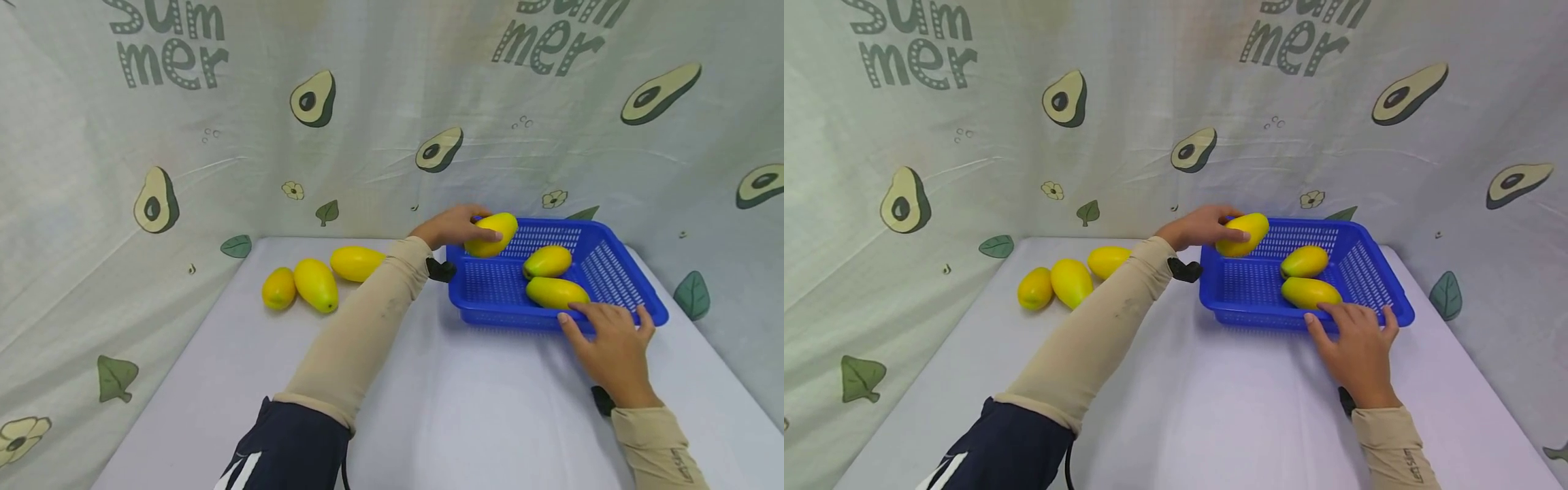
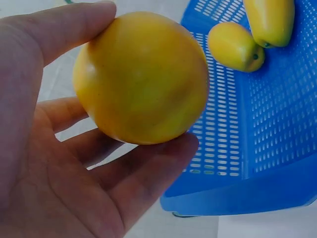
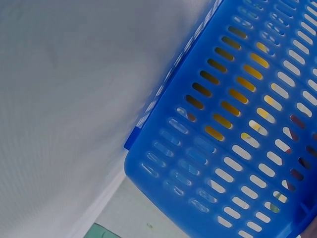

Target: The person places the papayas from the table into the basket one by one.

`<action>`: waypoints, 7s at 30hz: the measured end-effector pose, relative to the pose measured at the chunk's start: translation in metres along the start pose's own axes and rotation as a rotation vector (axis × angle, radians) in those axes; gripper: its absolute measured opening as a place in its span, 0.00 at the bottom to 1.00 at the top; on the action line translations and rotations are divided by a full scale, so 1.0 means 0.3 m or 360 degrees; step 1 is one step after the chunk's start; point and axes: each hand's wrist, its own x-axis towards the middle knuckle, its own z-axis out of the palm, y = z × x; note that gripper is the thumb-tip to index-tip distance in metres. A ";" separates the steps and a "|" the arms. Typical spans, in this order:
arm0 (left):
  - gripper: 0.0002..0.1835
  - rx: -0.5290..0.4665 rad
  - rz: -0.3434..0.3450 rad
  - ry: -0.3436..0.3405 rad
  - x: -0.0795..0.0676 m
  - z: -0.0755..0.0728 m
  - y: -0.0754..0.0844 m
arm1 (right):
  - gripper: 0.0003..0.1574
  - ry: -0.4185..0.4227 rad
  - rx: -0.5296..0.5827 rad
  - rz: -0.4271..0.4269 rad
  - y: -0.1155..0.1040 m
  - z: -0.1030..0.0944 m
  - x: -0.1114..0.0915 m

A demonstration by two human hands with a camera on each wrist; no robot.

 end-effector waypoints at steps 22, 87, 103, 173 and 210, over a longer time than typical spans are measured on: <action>0.36 0.0117 -0.0171 -0.0063 0.053 0.046 0.055 | 0.23 0.0028 0.0002 -0.0010 0.004 0.007 -0.002; 0.20 0.0454 -0.0076 0.0037 -0.205 -0.269 -0.085 | 0.25 0.0011 -0.0001 0.0009 0.012 0.002 0.013; 0.20 0.0479 -0.0213 0.0080 -0.355 -0.350 -0.207 | 0.25 -0.0009 0.0007 0.0024 0.008 0.001 0.006; 0.39 0.0534 -0.1185 0.1366 -0.893 -0.211 -0.783 | 0.25 0.0017 -0.0001 0.0006 0.005 0.006 0.005; 0.42 0.0174 -0.1194 0.1216 -0.888 -0.182 -0.860 | 0.23 0.0029 -0.0006 -0.0004 0.009 -0.008 0.010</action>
